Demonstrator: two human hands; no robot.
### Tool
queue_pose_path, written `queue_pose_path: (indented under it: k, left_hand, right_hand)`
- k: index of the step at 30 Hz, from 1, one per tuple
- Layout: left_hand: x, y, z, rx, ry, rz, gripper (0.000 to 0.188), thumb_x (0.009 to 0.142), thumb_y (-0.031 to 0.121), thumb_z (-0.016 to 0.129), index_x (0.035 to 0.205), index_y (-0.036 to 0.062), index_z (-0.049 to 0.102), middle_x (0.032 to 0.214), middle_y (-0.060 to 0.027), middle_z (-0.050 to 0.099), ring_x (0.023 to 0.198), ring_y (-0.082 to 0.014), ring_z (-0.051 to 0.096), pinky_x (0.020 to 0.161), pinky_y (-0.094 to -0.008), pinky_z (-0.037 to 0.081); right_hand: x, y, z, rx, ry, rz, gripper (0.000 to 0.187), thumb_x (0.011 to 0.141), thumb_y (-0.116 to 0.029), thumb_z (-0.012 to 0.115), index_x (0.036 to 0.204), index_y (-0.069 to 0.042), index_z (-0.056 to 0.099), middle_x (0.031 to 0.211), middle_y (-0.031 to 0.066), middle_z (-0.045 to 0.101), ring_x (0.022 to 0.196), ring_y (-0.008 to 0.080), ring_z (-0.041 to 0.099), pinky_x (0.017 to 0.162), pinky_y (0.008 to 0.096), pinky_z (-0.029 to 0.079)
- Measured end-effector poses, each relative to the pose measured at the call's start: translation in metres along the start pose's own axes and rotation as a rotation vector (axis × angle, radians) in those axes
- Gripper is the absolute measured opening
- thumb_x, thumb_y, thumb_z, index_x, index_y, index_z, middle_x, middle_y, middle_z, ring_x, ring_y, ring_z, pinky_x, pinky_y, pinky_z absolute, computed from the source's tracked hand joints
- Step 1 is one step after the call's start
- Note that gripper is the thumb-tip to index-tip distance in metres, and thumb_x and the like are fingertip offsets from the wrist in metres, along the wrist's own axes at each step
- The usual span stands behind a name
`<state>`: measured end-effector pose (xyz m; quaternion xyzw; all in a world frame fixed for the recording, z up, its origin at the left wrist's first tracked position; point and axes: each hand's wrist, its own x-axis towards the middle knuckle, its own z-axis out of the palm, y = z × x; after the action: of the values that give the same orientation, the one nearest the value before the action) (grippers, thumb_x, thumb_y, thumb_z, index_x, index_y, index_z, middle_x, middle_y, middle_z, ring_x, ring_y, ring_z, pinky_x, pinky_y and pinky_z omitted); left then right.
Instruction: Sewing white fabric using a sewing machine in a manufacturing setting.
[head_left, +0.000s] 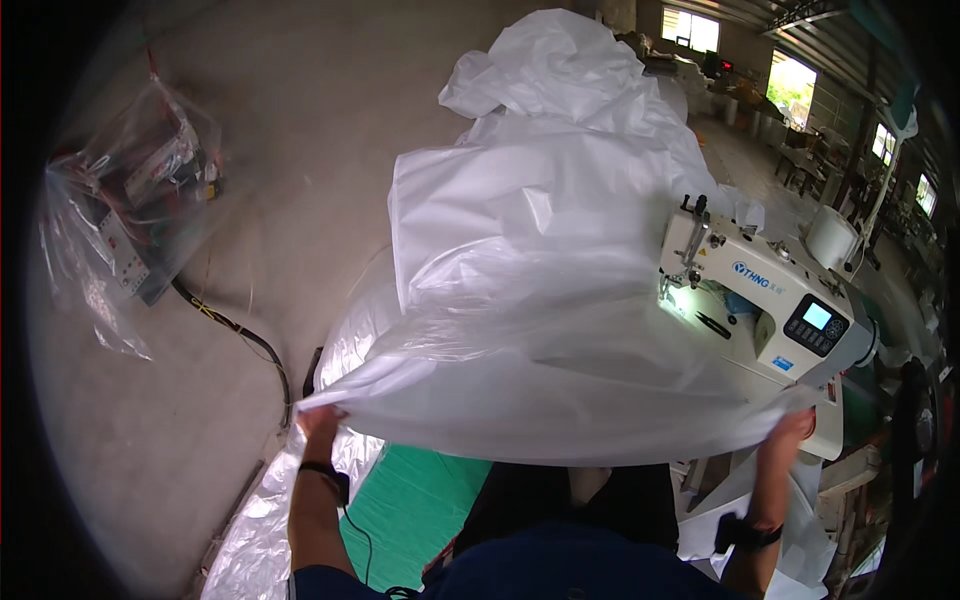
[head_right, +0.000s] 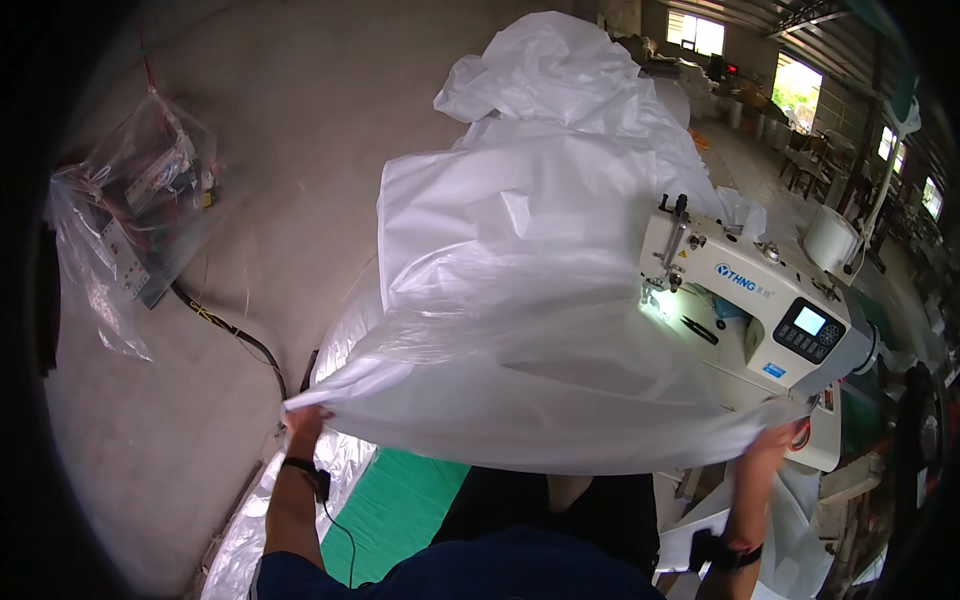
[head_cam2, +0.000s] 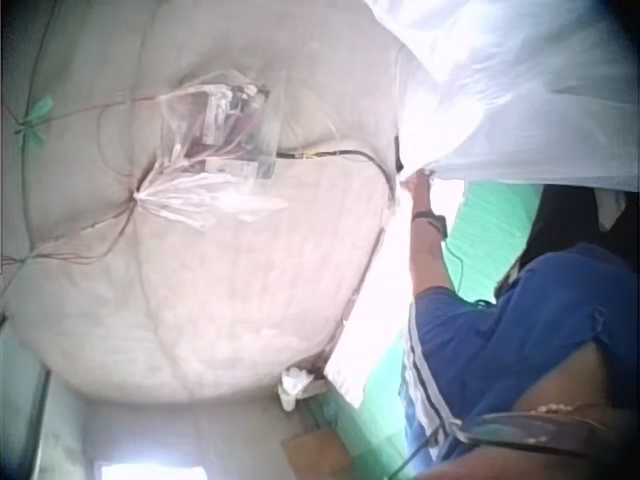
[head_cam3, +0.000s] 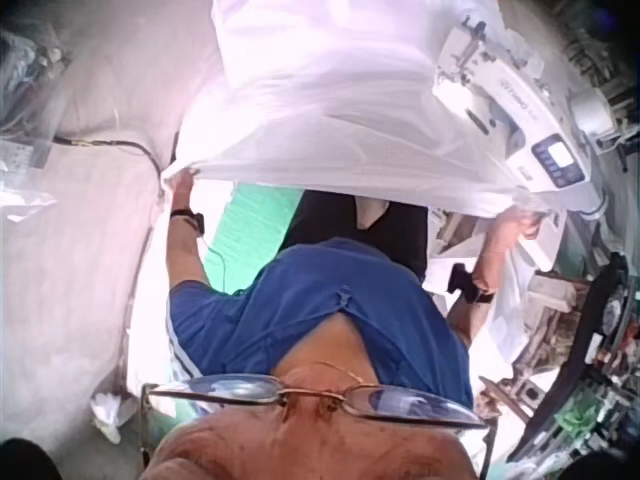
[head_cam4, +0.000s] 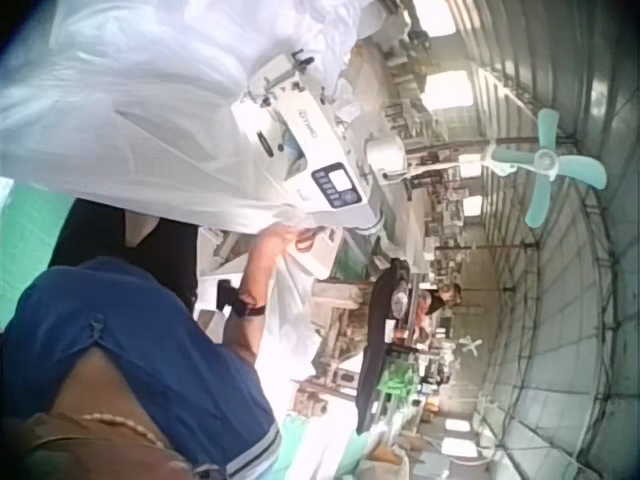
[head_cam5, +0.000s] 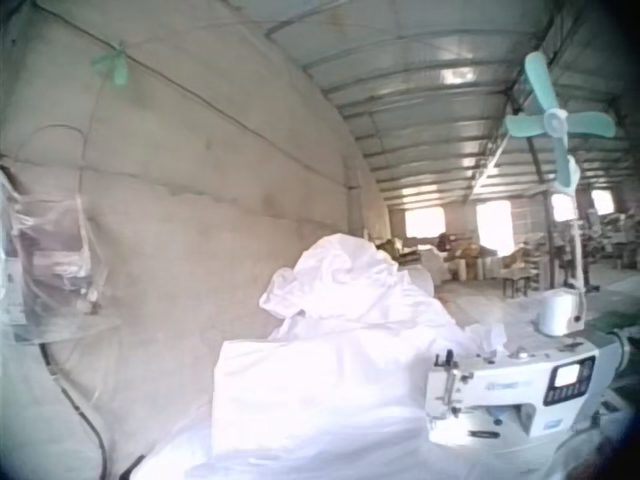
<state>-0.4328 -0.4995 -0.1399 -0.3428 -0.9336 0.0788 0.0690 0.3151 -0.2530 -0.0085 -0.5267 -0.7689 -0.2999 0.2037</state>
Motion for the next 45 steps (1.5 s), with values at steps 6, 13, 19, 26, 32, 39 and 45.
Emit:
queue_pose_path:
  k: [6,13,19,26,32,39,45]
  left_hand:
    - [0.045,0.002,-0.112,0.37,-0.349,-0.073,0.044,0.083,0.035,0.051,0.122,0.0156,0.054,0.133,-0.0035,0.047,0.125,-0.0264,0.04,0.098,-0.0501,0.03]
    - [-0.037,0.207,-0.179,-0.661,0.317,0.816,0.015,0.078,0.02,0.062,0.086,0.0085,0.065,0.081,-0.0102,0.065,0.074,-0.0267,0.064,0.065,-0.0369,0.051]
    - [-0.066,0.357,-0.191,-0.488,0.671,0.753,0.03,0.073,0.03,0.068,0.092,0.0072,0.06,0.089,-0.0098,0.058,0.084,-0.0284,0.056,0.071,-0.0406,0.045]
    - [-0.124,0.348,-0.269,-0.894,-0.601,1.105,0.017,0.085,0.018,0.055,0.079,0.0028,0.059,0.068,-0.0113,0.059,0.063,-0.0184,0.06,0.065,-0.0329,0.047]
    - [-0.235,0.361,-0.313,-0.908,-1.331,1.275,0.014,0.085,0.014,0.059,0.087,0.0002,0.058,0.067,-0.0052,0.059,0.061,-0.0106,0.06,0.055,-0.025,0.047]
    - [-0.204,0.372,-0.249,-0.502,0.545,1.164,0.025,0.078,0.022,0.066,0.092,0.0045,0.057,0.07,-0.0085,0.056,0.062,-0.0236,0.056,0.059,-0.0354,0.045]
    - [-0.135,0.33,-0.253,-1.701,-0.579,0.701,0.008,0.086,0.009,0.055,0.088,0.0026,0.06,0.058,-0.0004,0.05,0.049,-0.0114,0.05,0.053,-0.0287,0.049]
  right_hand:
    - [-0.062,-0.144,-0.01,0.834,-0.729,-0.702,0.021,0.066,-0.014,0.056,0.085,-0.01,0.065,0.081,0.0123,0.063,0.08,0.031,0.061,0.079,0.0411,0.046]
    - [-0.005,-0.131,-0.035,1.242,-1.112,0.404,0.037,0.079,-0.022,0.061,0.108,0.001,0.058,0.109,0.0165,0.06,0.108,0.0254,0.054,0.09,0.0358,0.042]
    - [-0.001,-0.121,0.032,0.439,0.066,0.377,0.043,0.081,-0.023,0.059,0.118,-0.004,0.049,0.09,0.0177,0.063,0.085,0.0322,0.061,0.078,0.0386,0.046]
    - [-0.027,-0.115,0.037,1.595,-0.874,0.765,0.03,0.087,-0.026,0.06,0.103,0.0,0.063,0.089,0.0039,0.064,0.08,0.0112,0.06,0.07,0.0278,0.048]
    - [-0.01,-0.097,-0.02,2.188,-1.028,0.842,0.026,0.086,-0.021,0.061,0.104,-0.002,0.063,0.089,0.0038,0.065,0.079,0.0129,0.061,0.073,0.0277,0.049]
    - [-0.032,-0.08,-0.036,2.02,-0.986,0.821,0.025,0.086,-0.02,0.057,0.104,-0.002,0.062,0.092,0.0087,0.066,0.081,0.017,0.063,0.074,0.0297,0.049]
    - [-0.008,-0.084,-0.027,1.046,-0.234,0.455,0.025,0.085,-0.016,0.055,0.107,-0.003,0.056,0.096,0.0169,0.061,0.082,0.0296,0.063,0.069,0.0337,0.05]
